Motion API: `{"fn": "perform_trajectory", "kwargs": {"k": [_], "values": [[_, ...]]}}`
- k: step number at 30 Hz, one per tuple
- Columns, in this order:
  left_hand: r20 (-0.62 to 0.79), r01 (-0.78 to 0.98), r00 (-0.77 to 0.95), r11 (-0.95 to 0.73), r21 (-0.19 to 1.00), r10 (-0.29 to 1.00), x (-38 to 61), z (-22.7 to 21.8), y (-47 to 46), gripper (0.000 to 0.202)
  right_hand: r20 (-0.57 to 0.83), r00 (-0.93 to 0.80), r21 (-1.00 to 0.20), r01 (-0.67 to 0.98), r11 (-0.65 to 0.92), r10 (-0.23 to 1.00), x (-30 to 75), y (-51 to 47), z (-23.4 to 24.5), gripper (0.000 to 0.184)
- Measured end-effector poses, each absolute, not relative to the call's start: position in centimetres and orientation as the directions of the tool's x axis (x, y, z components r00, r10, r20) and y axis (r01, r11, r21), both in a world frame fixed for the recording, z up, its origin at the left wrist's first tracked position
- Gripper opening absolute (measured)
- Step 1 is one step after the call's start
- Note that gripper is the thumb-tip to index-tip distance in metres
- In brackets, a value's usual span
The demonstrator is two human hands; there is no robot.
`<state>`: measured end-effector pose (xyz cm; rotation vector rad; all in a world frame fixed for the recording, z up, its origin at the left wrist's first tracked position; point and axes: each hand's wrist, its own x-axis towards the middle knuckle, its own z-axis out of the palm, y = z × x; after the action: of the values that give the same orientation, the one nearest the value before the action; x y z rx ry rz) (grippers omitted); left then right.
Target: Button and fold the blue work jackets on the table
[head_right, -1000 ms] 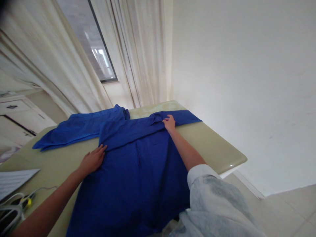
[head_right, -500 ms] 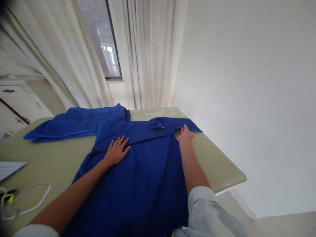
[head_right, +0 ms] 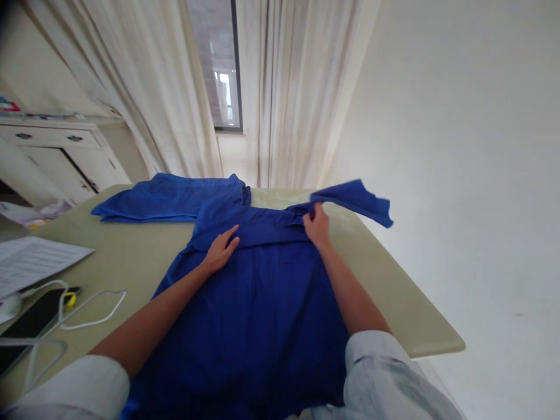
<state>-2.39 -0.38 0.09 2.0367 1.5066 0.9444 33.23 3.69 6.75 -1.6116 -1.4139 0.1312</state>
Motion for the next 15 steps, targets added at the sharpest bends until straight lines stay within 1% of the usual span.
{"fn": "perform_trajectory", "kwargs": {"k": [1,2,3,4,5,6,7,8,9,11,13,15], "values": [[0.259,0.508,0.085,-0.266,0.82,0.962,-2.9,0.4,-0.2,0.069,0.433,0.044,-0.52,0.828,0.21,0.9,31.4,2.8,6.3,0.044],[0.217,0.33,-0.003,-0.204,0.922,0.976,-3.4,0.9,0.0,0.073,0.312,-0.193,-0.365,0.88,0.305,0.93,29.8,1.9,5.7,0.048],[0.144,0.135,-0.067,-0.134,0.982,0.987,-4.0,1.4,0.1,0.079,0.179,-0.351,-0.253,0.886,0.387,0.919,28.5,1.0,5.1,0.052],[0.057,-0.05,-0.094,-0.062,0.997,0.994,-4.6,1.9,0.2,0.086,0.074,-0.436,-0.179,0.879,0.442,0.897,27.6,0.3,4.6,0.057],[-0.027,-0.207,-0.089,0.007,0.978,0.996,-5.1,2.5,0.2,0.093,0.013,-0.47,-0.135,0.874,0.468,0.882,27.0,-0.4,4.1,0.06],[-0.094,-0.328,-0.062,0.069,0.942,0.994,-5.6,3.0,0.2,0.1,-0.005,-0.474,-0.111,0.876,0.47,0.881,26.7,-0.8,3.7,0.063],[-0.149,-0.408,-0.032,0.123,0.905,0.988,-6.0,3.4,0.3,0.104,0.005,-0.461,-0.1,0.883,0.459,0.887,26.6,-1.2,3.4,0.064],[-0.204,-0.446,-0.018,0.175,0.878,0.979,-6.3,3.7,0.5,0.105,0.024,-0.445,-0.095,0.89,0.445,0.895,26.7,-1.4,3.2,0.065],[-0.263,-0.444,-0.035,0.221,0.869,0.964,-6.4,3.9,0.8,0.101,0.037,-0.436,-0.09,0.895,0.438,0.899,26.8,-1.6,3.1,0.065],[-0.359,-0.373,-0.135,0.288,0.882,0.924,-6.2,4.3,1.8,0.083,0.038,-0.435,-0.074,0.897,0.436,0.9,27.1,-2.0,3.2,0.063],[-0.377,-0.29,-0.245,0.304,0.908,0.893,-5.8,4.7,3.3,0.064,0.029,-0.447,-0.083,0.89,0.447,0.894,27.2,-2.3,3.4,0.061],[-0.328,-0.233,-0.285,0.267,0.935,0.901,-5.7,5.3,4.7,0.054,0.043,-0.453,-0.15,0.878,0.454,0.89,27.7,-2.7,3.4,0.061]]}}
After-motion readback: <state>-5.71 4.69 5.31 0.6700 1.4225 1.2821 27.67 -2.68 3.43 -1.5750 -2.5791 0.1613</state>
